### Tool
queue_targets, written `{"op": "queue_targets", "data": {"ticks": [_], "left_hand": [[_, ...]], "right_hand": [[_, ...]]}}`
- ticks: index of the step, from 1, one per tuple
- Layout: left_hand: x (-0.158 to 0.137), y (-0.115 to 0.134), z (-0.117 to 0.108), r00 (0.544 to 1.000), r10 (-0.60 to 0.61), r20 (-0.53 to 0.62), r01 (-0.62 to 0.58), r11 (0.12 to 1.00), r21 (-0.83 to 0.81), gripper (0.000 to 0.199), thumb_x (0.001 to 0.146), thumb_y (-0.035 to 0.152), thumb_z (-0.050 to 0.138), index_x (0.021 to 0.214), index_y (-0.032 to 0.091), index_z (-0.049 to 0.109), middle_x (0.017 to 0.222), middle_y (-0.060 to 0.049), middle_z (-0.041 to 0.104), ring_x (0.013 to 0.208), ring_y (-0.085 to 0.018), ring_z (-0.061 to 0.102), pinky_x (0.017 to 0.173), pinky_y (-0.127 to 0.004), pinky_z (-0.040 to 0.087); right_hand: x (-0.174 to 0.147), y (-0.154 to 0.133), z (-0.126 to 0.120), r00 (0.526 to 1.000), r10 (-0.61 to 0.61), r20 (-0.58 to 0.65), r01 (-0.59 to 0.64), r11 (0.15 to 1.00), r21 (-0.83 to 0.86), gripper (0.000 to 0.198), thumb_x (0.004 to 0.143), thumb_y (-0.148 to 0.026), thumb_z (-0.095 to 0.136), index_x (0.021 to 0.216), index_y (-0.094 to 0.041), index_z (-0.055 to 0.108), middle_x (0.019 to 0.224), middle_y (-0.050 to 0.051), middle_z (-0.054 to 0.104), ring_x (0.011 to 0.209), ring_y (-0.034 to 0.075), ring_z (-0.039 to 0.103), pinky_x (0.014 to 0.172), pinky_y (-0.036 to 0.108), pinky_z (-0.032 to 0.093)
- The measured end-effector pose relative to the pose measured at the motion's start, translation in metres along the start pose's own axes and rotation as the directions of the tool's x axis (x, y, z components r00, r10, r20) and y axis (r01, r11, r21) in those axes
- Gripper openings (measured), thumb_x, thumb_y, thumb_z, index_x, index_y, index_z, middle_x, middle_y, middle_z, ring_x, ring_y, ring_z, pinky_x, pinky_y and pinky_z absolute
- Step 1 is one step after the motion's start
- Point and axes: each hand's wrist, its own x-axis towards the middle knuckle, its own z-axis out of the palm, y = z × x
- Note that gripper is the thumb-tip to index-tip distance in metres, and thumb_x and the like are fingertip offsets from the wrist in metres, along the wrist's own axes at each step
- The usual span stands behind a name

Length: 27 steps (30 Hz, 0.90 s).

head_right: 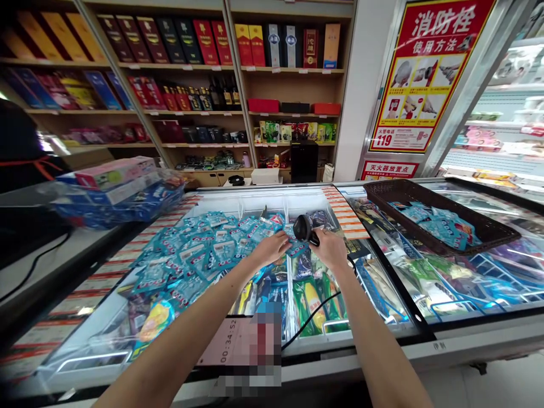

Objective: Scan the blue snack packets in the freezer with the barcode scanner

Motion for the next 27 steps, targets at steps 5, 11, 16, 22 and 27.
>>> {"op": "queue_targets", "data": {"ticks": [5, 11, 16, 22, 27], "left_hand": [[-0.010, 0.001, 0.006, 0.980, -0.133, -0.147, 0.113, 0.984, -0.136, 0.030, 0.091, 0.040, 0.043, 0.080, 0.017, 0.059, 0.091, -0.008, 0.056, 0.080, -0.018, 0.057, 0.072, -0.031, 0.047], [-0.012, -0.010, 0.028, 0.871, -0.371, -0.322, 0.260, 0.905, -0.338, 0.036, 0.078, 0.039, 0.064, 0.104, 0.016, 0.058, 0.111, -0.013, 0.053, 0.107, -0.026, 0.053, 0.094, -0.041, 0.044], [-0.011, -0.019, 0.026, 0.902, -0.362, -0.236, 0.260, 0.891, -0.372, 0.031, 0.073, 0.039, 0.068, 0.094, 0.018, 0.061, 0.113, -0.011, 0.057, 0.114, -0.028, 0.051, 0.100, -0.042, 0.040], [-0.029, -0.033, 0.008, 0.874, -0.430, -0.226, 0.245, 0.793, -0.558, 0.041, 0.079, 0.036, 0.060, 0.116, 0.022, 0.050, 0.112, -0.005, 0.058, 0.091, -0.018, 0.058, 0.077, -0.030, 0.046], [-0.037, -0.035, 0.003, 0.800, -0.555, -0.228, 0.265, 0.668, -0.695, 0.037, 0.081, 0.036, 0.056, 0.115, 0.022, 0.051, 0.081, 0.002, 0.055, 0.058, -0.009, 0.045, 0.061, -0.024, 0.040]], "right_hand": [[-0.016, -0.014, -0.004, 0.996, 0.060, 0.064, -0.059, 0.998, -0.023, 0.031, 0.084, -0.042, 0.054, 0.110, -0.027, 0.059, 0.095, 0.004, 0.067, 0.088, 0.021, 0.063, 0.068, 0.027, 0.041], [-0.025, -0.031, -0.007, 0.993, 0.092, 0.070, -0.092, 0.996, 0.000, 0.035, 0.087, -0.043, 0.051, 0.117, -0.026, 0.056, 0.099, 0.005, 0.067, 0.092, 0.020, 0.062, 0.069, 0.027, 0.042], [-0.030, -0.030, -0.008, 0.999, -0.023, 0.027, 0.022, 0.999, 0.024, 0.035, 0.089, -0.041, 0.050, 0.119, -0.024, 0.056, 0.100, 0.006, 0.067, 0.100, 0.020, 0.060, 0.071, 0.025, 0.041], [-0.024, -0.023, 0.013, 1.000, -0.008, -0.017, 0.008, 1.000, 0.016, 0.036, 0.085, -0.040, 0.056, 0.118, -0.025, 0.057, 0.101, 0.005, 0.068, 0.096, 0.020, 0.061, 0.071, 0.026, 0.041], [-0.021, -0.027, 0.018, 0.989, -0.128, -0.077, 0.132, 0.990, 0.053, 0.035, 0.085, -0.039, 0.055, 0.117, -0.025, 0.058, 0.101, 0.005, 0.068, 0.096, 0.019, 0.060, 0.072, 0.025, 0.041]]}}
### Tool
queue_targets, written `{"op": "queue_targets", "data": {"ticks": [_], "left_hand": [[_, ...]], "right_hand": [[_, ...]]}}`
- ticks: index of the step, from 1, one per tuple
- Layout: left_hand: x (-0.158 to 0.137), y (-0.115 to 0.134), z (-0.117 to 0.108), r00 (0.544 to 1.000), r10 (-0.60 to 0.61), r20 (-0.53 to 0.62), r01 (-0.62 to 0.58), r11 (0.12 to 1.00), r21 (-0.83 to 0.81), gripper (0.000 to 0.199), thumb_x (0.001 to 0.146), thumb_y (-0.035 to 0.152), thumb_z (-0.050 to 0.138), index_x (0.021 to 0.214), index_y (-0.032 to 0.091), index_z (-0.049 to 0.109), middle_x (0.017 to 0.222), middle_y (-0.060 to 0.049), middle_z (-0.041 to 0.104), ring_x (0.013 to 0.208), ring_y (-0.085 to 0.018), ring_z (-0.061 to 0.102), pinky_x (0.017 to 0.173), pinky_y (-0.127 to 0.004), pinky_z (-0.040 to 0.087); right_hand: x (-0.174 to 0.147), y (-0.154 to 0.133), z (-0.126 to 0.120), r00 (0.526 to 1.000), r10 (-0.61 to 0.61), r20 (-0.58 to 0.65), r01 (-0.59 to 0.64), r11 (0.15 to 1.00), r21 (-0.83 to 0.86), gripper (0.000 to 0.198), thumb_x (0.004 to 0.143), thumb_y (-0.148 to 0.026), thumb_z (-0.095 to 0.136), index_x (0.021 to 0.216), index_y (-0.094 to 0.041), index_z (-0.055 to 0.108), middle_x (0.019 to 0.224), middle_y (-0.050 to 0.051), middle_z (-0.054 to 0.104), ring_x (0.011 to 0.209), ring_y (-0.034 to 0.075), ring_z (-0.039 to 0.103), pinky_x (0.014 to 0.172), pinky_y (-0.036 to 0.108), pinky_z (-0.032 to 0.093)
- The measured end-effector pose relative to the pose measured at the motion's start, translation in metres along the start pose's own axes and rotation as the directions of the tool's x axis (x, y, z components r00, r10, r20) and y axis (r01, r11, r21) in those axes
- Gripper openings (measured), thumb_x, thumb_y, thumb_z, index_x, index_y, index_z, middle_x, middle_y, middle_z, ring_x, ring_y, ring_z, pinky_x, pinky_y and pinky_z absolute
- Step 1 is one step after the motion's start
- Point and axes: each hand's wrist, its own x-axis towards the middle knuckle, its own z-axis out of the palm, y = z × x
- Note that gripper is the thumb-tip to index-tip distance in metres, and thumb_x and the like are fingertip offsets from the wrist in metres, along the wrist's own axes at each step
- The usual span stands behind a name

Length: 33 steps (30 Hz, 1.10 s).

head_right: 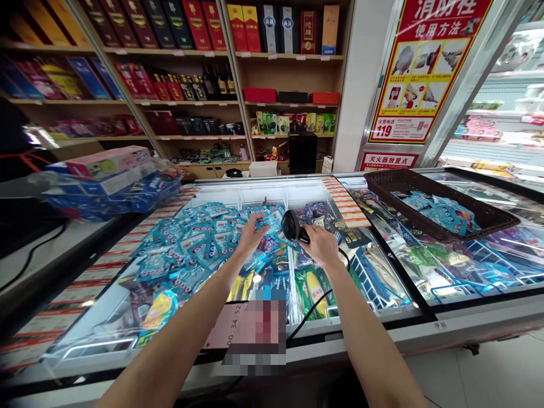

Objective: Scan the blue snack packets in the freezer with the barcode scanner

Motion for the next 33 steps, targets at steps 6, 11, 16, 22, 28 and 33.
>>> {"op": "queue_targets", "data": {"ticks": [6, 11, 16, 22, 28, 33], "left_hand": [[-0.001, 0.002, 0.003, 0.996, 0.047, -0.070, -0.046, 0.999, 0.010, 0.030, 0.081, 0.029, 0.055, 0.110, 0.023, 0.055, 0.075, 0.001, 0.053, 0.065, -0.013, 0.047, 0.065, -0.026, 0.040], [0.001, 0.000, 0.004, 0.994, 0.087, -0.072, -0.082, 0.995, 0.061, 0.028, 0.082, 0.025, 0.052, 0.109, 0.022, 0.055, 0.090, -0.002, 0.058, 0.084, -0.018, 0.053, 0.076, -0.029, 0.043], [0.004, -0.007, 0.006, 0.996, 0.087, -0.023, -0.085, 0.993, 0.077, 0.031, 0.083, 0.025, 0.050, 0.114, 0.021, 0.053, 0.102, -0.004, 0.059, 0.092, -0.018, 0.054, 0.082, -0.031, 0.043], [0.005, -0.008, 0.006, 0.995, 0.097, 0.005, -0.097, 0.990, 0.103, 0.032, 0.084, 0.027, 0.048, 0.115, 0.022, 0.051, 0.113, -0.005, 0.058, 0.097, -0.018, 0.054, 0.086, -0.031, 0.042], [0.004, -0.005, 0.006, 0.994, 0.112, 0.016, -0.113, 0.989, 0.096, 0.031, 0.085, 0.028, 0.047, 0.115, 0.021, 0.050, 0.118, -0.006, 0.057, 0.105, -0.019, 0.053, 0.089, -0.032, 0.041], [0.002, -0.002, 0.005, 0.994, 0.102, 0.027, -0.104, 0.990, 0.093, 0.032, 0.085, 0.028, 0.046, 0.116, 0.021, 0.049, 0.120, -0.006, 0.056, 0.105, -0.019, 0.052, 0.090, -0.031, 0.040]], "right_hand": [[-0.003, -0.007, -0.002, 0.997, -0.079, 0.002, 0.079, 0.997, 0.012, 0.035, 0.084, -0.039, 0.056, 0.116, -0.025, 0.059, 0.100, 0.004, 0.068, 0.094, 0.019, 0.061, 0.071, 0.025, 0.040], [-0.006, -0.009, -0.002, 0.996, -0.086, 0.027, 0.085, 0.996, 0.019, 0.035, 0.083, -0.038, 0.057, 0.115, -0.024, 0.060, 0.100, 0.004, 0.068, 0.095, 0.019, 0.061, 0.070, 0.026, 0.041], [-0.008, -0.010, -0.004, 0.994, -0.086, 0.070, 0.084, 0.996, 0.032, 0.035, 0.083, -0.035, 0.058, 0.116, -0.023, 0.059, 0.100, 0.005, 0.068, 0.096, 0.019, 0.060, 0.073, 0.025, 0.041], [-0.007, -0.012, -0.007, 0.991, -0.066, 0.118, 0.062, 0.997, 0.037, 0.035, 0.085, -0.036, 0.056, 0.117, -0.022, 0.058, 0.102, 0.005, 0.068, 0.099, 0.019, 0.060, 0.077, 0.025, 0.042], [-0.007, -0.011, -0.009, 0.989, -0.062, 0.135, 0.058, 0.998, 0.027, 0.035, 0.085, -0.037, 0.057, 0.117, -0.023, 0.057, 0.105, 0.005, 0.067, 0.100, 0.019, 0.060, 0.076, 0.025, 0.042], [-0.008, -0.010, -0.009, 0.990, -0.070, 0.121, 0.069, 0.997, 0.016, 0.035, 0.085, -0.038, 0.056, 0.116, -0.023, 0.057, 0.102, 0.004, 0.067, 0.099, 0.019, 0.060, 0.074, 0.025, 0.041]]}}
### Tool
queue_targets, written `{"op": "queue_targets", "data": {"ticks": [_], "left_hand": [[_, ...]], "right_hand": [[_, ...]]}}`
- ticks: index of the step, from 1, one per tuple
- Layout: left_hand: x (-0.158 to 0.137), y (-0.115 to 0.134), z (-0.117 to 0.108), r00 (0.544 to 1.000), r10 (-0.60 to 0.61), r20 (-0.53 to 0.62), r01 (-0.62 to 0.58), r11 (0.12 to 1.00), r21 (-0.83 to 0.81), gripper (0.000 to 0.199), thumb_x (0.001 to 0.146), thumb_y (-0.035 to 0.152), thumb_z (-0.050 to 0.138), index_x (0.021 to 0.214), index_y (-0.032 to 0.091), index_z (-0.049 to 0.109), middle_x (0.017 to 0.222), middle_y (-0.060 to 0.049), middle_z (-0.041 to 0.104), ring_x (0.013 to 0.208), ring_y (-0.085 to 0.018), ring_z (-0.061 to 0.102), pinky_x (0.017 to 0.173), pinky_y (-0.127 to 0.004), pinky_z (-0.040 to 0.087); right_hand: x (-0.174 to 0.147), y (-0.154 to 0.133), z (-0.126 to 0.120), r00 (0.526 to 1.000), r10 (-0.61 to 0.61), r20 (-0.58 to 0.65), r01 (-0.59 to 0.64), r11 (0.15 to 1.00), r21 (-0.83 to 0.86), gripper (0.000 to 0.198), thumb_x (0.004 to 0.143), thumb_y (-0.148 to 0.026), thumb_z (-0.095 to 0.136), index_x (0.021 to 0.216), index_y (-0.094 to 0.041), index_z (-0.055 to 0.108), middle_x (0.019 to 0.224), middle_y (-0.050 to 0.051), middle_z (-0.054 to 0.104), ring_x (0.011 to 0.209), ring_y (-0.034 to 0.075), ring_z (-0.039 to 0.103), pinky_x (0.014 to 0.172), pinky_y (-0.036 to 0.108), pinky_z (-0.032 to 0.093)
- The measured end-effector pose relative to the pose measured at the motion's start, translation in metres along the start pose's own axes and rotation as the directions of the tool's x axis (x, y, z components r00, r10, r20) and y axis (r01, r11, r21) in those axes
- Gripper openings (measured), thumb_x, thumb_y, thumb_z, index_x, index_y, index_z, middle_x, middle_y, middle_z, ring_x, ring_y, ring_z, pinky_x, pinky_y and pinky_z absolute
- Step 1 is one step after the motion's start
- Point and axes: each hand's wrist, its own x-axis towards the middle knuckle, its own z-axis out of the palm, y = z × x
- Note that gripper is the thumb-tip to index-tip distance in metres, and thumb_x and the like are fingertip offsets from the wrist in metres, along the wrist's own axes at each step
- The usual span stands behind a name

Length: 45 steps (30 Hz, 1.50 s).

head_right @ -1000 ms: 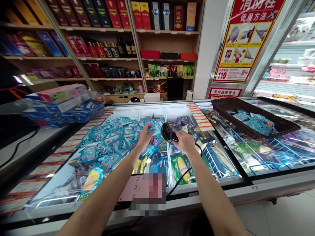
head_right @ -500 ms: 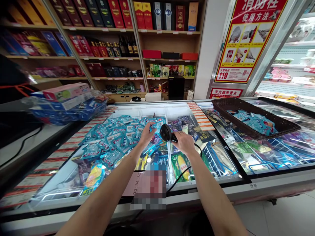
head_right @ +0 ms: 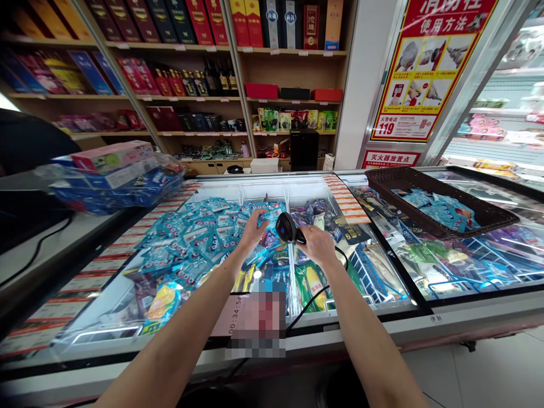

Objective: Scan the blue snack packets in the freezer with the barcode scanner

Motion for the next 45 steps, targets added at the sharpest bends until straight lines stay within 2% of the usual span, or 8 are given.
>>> {"op": "queue_targets", "data": {"ticks": [7, 13, 19, 27, 34, 37, 40, 45], "left_hand": [[0.000, -0.001, 0.001, 1.000, 0.027, -0.012, -0.027, 0.999, 0.033, 0.032, 0.087, 0.028, 0.045, 0.118, 0.022, 0.048, 0.120, -0.006, 0.055, 0.108, -0.020, 0.051, 0.094, -0.033, 0.040], [-0.006, 0.005, 0.005, 0.980, 0.167, -0.105, -0.148, 0.974, 0.172, 0.034, 0.088, 0.019, 0.042, 0.122, 0.019, 0.046, 0.120, -0.011, 0.050, 0.116, -0.022, 0.048, 0.098, -0.037, 0.040], [-0.011, 0.018, -0.005, 0.971, 0.237, -0.031, -0.210, 0.907, 0.364, 0.040, 0.086, 0.016, 0.040, 0.126, 0.018, 0.045, 0.119, -0.013, 0.048, 0.107, -0.023, 0.052, 0.093, -0.037, 0.043], [-0.023, 0.012, -0.035, 0.977, 0.187, -0.107, -0.079, 0.773, 0.629, 0.042, 0.084, 0.018, 0.045, 0.125, 0.026, 0.052, 0.133, -0.014, 0.045, 0.121, -0.035, 0.042, 0.100, -0.052, 0.032], [-0.023, 0.021, -0.017, 0.934, 0.315, 0.172, -0.354, 0.730, 0.584, 0.043, 0.085, 0.010, 0.038, 0.116, 0.030, 0.059, 0.137, -0.008, 0.048, 0.126, -0.030, 0.041, 0.107, -0.052, 0.021], [-0.022, 0.023, -0.005, 0.925, 0.324, 0.197, -0.377, 0.727, 0.574, 0.036, 0.087, 0.016, 0.039, 0.113, 0.027, 0.061, 0.126, -0.009, 0.056, 0.117, -0.028, 0.048, 0.106, -0.050, 0.023], [-0.022, 0.022, 0.004, 0.952, 0.274, 0.138, -0.302, 0.759, 0.576, 0.029, 0.091, 0.033, 0.039, 0.105, 0.024, 0.063, 0.108, -0.010, 0.063, 0.106, -0.028, 0.053, 0.100, -0.048, 0.029], [-0.020, 0.022, 0.016, 0.980, 0.176, 0.091, -0.195, 0.772, 0.605, 0.043, 0.079, 0.060, 0.052, 0.091, 0.021, 0.064, 0.099, -0.012, 0.062, 0.104, -0.033, 0.051, 0.095, -0.049, 0.032]], "right_hand": [[0.000, 0.000, 0.002, 1.000, 0.015, -0.006, -0.015, 1.000, 0.002, 0.036, 0.085, -0.038, 0.056, 0.117, -0.023, 0.058, 0.104, 0.004, 0.068, 0.100, 0.018, 0.060, 0.074, 0.025, 0.042], [-0.001, 0.001, 0.004, 0.999, 0.032, -0.011, -0.032, 0.999, 0.009, 0.037, 0.083, -0.035, 0.056, 0.118, -0.025, 0.058, 0.107, 0.003, 0.067, 0.099, 0.019, 0.060, 0.074, 0.025, 0.042], [-0.002, 0.005, 0.004, 0.998, 0.053, 0.016, -0.053, 0.999, 0.003, 0.038, 0.083, -0.036, 0.057, 0.119, -0.026, 0.058, 0.107, 0.003, 0.067, 0.100, 0.019, 0.060, 0.075, 0.025, 0.043], [-0.003, 0.006, 0.000, 0.997, 0.080, 0.018, -0.080, 0.997, 0.003, 0.038, 0.084, -0.039, 0.056, 0.119, -0.026, 0.057, 0.105, 0.004, 0.067, 0.099, 0.020, 0.060, 0.073, 0.026, 0.043], [-0.003, 0.010, -0.002, 0.986, 0.163, -0.014, -0.164, 0.986, -0.024, 0.036, 0.085, -0.039, 0.054, 0.118, -0.027, 0.058, 0.105, 0.004, 0.067, 0.097, 0.020, 0.061, 0.074, 0.027, 0.044], [-0.002, 0.013, -0.001, 0.980, 0.197, -0.026, -0.197, 0.980, -0.029, 0.036, 0.085, -0.039, 0.055, 0.118, -0.026, 0.058, 0.104, 0.005, 0.068, 0.096, 0.021, 0.062, 0.073, 0.027, 0.044], [0.000, 0.015, -0.002, 0.975, 0.222, -0.022, -0.223, 0.974, -0.029, 0.036, 0.085, -0.040, 0.055, 0.118, -0.026, 0.058, 0.103, 0.006, 0.068, 0.096, 0.021, 0.062, 0.074, 0.027, 0.044], [0.002, 0.014, -0.005, 0.973, 0.232, 0.010, -0.232, 0.972, -0.036, 0.037, 0.086, -0.041, 0.054, 0.119, -0.026, 0.057, 0.104, 0.007, 0.068, 0.097, 0.022, 0.061, 0.075, 0.027, 0.044]]}}
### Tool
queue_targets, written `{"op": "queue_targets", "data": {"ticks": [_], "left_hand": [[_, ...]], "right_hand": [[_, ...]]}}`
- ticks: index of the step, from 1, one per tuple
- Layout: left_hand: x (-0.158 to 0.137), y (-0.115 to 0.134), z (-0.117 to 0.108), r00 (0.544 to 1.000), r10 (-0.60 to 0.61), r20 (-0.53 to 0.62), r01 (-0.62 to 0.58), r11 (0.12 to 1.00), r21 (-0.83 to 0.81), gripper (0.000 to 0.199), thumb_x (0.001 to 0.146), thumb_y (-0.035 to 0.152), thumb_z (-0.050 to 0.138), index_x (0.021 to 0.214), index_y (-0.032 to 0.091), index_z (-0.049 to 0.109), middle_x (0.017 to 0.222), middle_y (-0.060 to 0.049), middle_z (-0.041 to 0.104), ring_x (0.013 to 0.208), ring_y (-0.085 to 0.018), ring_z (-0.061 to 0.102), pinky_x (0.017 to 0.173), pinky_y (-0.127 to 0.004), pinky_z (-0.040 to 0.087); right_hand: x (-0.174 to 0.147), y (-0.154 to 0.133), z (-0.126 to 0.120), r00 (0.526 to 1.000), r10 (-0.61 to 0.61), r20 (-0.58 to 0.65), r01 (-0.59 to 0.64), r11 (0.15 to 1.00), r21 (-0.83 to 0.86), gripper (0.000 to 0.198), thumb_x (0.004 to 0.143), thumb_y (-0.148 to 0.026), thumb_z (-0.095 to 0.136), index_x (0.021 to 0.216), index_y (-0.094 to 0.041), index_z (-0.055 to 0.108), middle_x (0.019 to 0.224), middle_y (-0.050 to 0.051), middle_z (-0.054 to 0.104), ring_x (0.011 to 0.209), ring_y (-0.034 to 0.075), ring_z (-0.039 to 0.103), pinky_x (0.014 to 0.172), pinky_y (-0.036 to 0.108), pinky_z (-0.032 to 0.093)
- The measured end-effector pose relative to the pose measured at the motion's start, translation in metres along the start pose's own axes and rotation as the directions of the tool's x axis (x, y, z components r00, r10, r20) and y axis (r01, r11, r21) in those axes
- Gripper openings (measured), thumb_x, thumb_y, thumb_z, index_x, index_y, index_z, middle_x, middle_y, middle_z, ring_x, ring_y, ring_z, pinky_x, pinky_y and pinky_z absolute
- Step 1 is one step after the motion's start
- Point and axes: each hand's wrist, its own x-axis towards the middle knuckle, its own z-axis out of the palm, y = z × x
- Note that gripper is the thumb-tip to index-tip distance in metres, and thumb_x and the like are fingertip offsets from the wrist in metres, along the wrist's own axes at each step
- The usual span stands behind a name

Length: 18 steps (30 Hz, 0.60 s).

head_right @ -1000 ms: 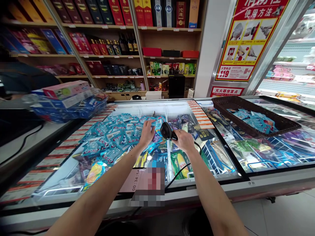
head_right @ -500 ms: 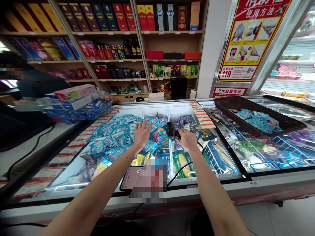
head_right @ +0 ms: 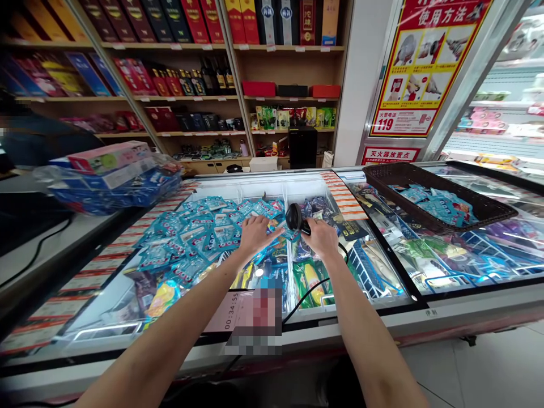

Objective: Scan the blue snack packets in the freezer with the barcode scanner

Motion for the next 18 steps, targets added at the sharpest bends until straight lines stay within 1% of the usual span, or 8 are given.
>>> {"op": "queue_targets", "data": {"ticks": [3, 6, 9, 12, 15, 18], "left_hand": [[0.001, 0.002, 0.004, 0.999, -0.032, 0.019, 0.033, 0.999, -0.022, 0.052, 0.068, 0.068, 0.060, 0.091, 0.021, 0.063, 0.102, -0.013, 0.059, 0.106, -0.035, 0.049, 0.096, -0.050, 0.029], [0.002, -0.002, 0.005, 0.998, -0.038, 0.051, 0.042, 0.996, -0.082, 0.054, 0.064, 0.068, 0.064, 0.092, 0.021, 0.061, 0.105, -0.012, 0.058, 0.108, -0.034, 0.047, 0.098, -0.050, 0.028], [0.004, -0.012, 0.002, 0.992, -0.075, 0.104, 0.090, 0.984, -0.154, 0.049, 0.068, 0.061, 0.065, 0.096, 0.022, 0.058, 0.106, -0.010, 0.060, 0.108, -0.032, 0.050, 0.096, -0.048, 0.032], [0.004, -0.022, -0.002, 0.987, -0.116, 0.110, 0.140, 0.958, -0.252, 0.043, 0.076, 0.046, 0.063, 0.109, 0.022, 0.052, 0.102, -0.006, 0.063, 0.103, -0.028, 0.055, 0.092, -0.045, 0.037], [0.003, -0.028, -0.003, 0.990, -0.125, 0.064, 0.139, 0.939, -0.315, 0.040, 0.083, 0.031, 0.054, 0.121, 0.021, 0.045, 0.097, -0.004, 0.066, 0.099, -0.024, 0.059, 0.091, -0.041, 0.041], [0.000, -0.029, -0.002, 0.993, -0.119, -0.010, 0.110, 0.944, -0.311, 0.042, 0.085, 0.024, 0.050, 0.126, 0.021, 0.043, 0.093, -0.004, 0.066, 0.096, -0.023, 0.060, 0.090, -0.040, 0.041]], "right_hand": [[0.000, 0.000, 0.001, 1.000, -0.011, -0.010, 0.011, 1.000, -0.011, 0.037, 0.086, -0.042, 0.054, 0.119, -0.026, 0.057, 0.103, 0.006, 0.068, 0.097, 0.022, 0.061, 0.074, 0.028, 0.044], [-0.001, 0.002, 0.004, 0.999, -0.028, -0.028, 0.028, 1.000, -0.014, 0.036, 0.086, -0.043, 0.054, 0.118, -0.027, 0.056, 0.103, 0.006, 0.068, 0.096, 0.021, 0.062, 0.072, 0.028, 0.043], [-0.001, 0.003, 0.007, 0.999, -0.034, -0.033, 0.033, 0.999, -0.022, 0.036, 0.085, -0.042, 0.054, 0.118, -0.027, 0.056, 0.101, 0.005, 0.068, 0.094, 0.021, 0.062, 0.071, 0.027, 0.042], [-0.002, 0.003, 0.007, 0.999, -0.032, -0.035, 0.031, 0.999, -0.034, 0.035, 0.085, -0.042, 0.055, 0.116, -0.026, 0.057, 0.100, 0.005, 0.068, 0.093, 0.021, 0.062, 0.070, 0.027, 0.041], [-0.003, 0.003, 0.008, 0.998, -0.046, -0.042, 0.045, 0.999, -0.030, 0.033, 0.085, -0.041, 0.055, 0.114, -0.026, 0.058, 0.099, 0.005, 0.068, 0.094, 0.020, 0.062, 0.070, 0.026, 0.041], [-0.003, 0.004, 0.009, 0.997, -0.065, -0.047, 0.064, 0.998, -0.024, 0.033, 0.085, -0.041, 0.055, 0.114, -0.026, 0.058, 0.099, 0.005, 0.068, 0.094, 0.020, 0.062, 0.070, 0.026, 0.041]]}}
